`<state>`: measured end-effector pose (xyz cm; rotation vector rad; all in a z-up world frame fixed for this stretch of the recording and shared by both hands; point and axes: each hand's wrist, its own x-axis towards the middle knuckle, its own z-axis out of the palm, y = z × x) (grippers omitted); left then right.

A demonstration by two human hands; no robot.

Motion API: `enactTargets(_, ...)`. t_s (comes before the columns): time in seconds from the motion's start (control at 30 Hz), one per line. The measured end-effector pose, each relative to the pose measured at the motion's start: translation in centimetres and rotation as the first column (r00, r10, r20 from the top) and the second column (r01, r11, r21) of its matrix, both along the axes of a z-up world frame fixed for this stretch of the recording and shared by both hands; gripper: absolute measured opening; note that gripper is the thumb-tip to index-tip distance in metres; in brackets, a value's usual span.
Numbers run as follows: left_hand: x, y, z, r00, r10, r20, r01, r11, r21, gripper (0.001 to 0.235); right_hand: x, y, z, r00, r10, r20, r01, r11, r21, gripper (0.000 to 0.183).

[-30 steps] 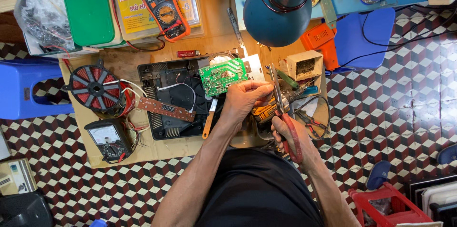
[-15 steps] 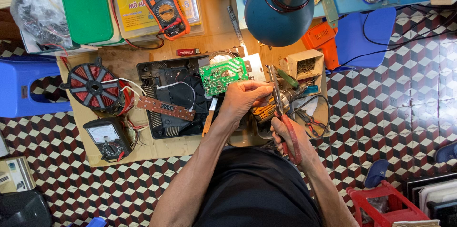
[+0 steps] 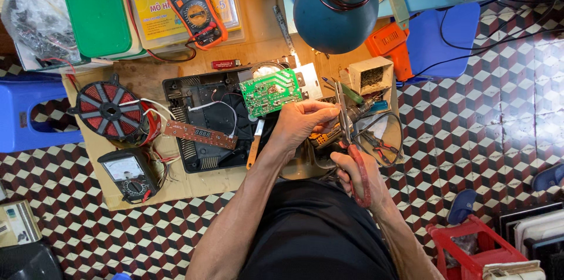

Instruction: The person marks a green circuit board with a pen, then uses a cordless drill to create holes in the board. They also handle a metal heatsink and other small components on a cluttered workbench.

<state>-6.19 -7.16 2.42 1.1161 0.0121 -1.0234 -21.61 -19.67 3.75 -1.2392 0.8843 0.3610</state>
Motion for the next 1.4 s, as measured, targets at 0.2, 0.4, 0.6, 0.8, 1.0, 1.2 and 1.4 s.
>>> enactTargets(0.2, -0.4, -0.3, -1.4, 0.996, 0.09, -0.014, -0.089, 0.995, 0.047, 0.024, -0.7, 0.5, 0.5, 0.996, -0.004, 0.094, 0.017, 0.991, -0.131, 0.034)
enactTargets(0.4, -0.1, 0.0, -1.8, 0.998, 0.049, -0.05, -0.05, 0.999, -0.022, 0.026, -0.2, -2.7, 0.4, 0.992, 0.126, -0.029, -0.127, 0.989, -0.079, 0.027)
enactTargets(0.6, 0.7, 0.3, -1.0, 0.998, 0.056, 0.008, -0.056, 0.995, 0.08, 0.028, 1.0, -4.0, -0.9, 0.978, 0.204, -0.052, -0.204, 0.979, 0.004, 0.037)
enactTargets(0.8, 1.5, 1.2, -0.5, 1.0, -0.013, 0.028, 0.012, 0.999, 0.033, 0.03, 1.5, -4.4, -0.8, 0.929, 0.369, 0.041, -0.366, 0.929, -0.059, 0.039)
enactTargets(1.0, 2.9, 1.1, 0.1, 0.995, -0.096, 0.024, 0.093, 0.99, 0.107, 0.03, 1.5, -5.3, -0.8, 0.905, 0.414, 0.099, -0.405, 0.909, -0.1, 0.049)
enactTargets(1.2, 4.5, 1.1, 0.9, 0.987, -0.154, 0.047, 0.145, 0.977, 0.155, 0.029, 1.9, -6.0, -0.8, 0.874, 0.486, 0.012, -0.473, 0.856, -0.207, 0.061)
enactTargets(1.4, 5.7, 1.1, 0.7, 0.975, -0.208, 0.078, 0.193, 0.967, 0.168, 0.028, 2.8, -6.5, -0.8, 0.87, 0.491, -0.027, -0.486, 0.85, -0.2, 0.06)
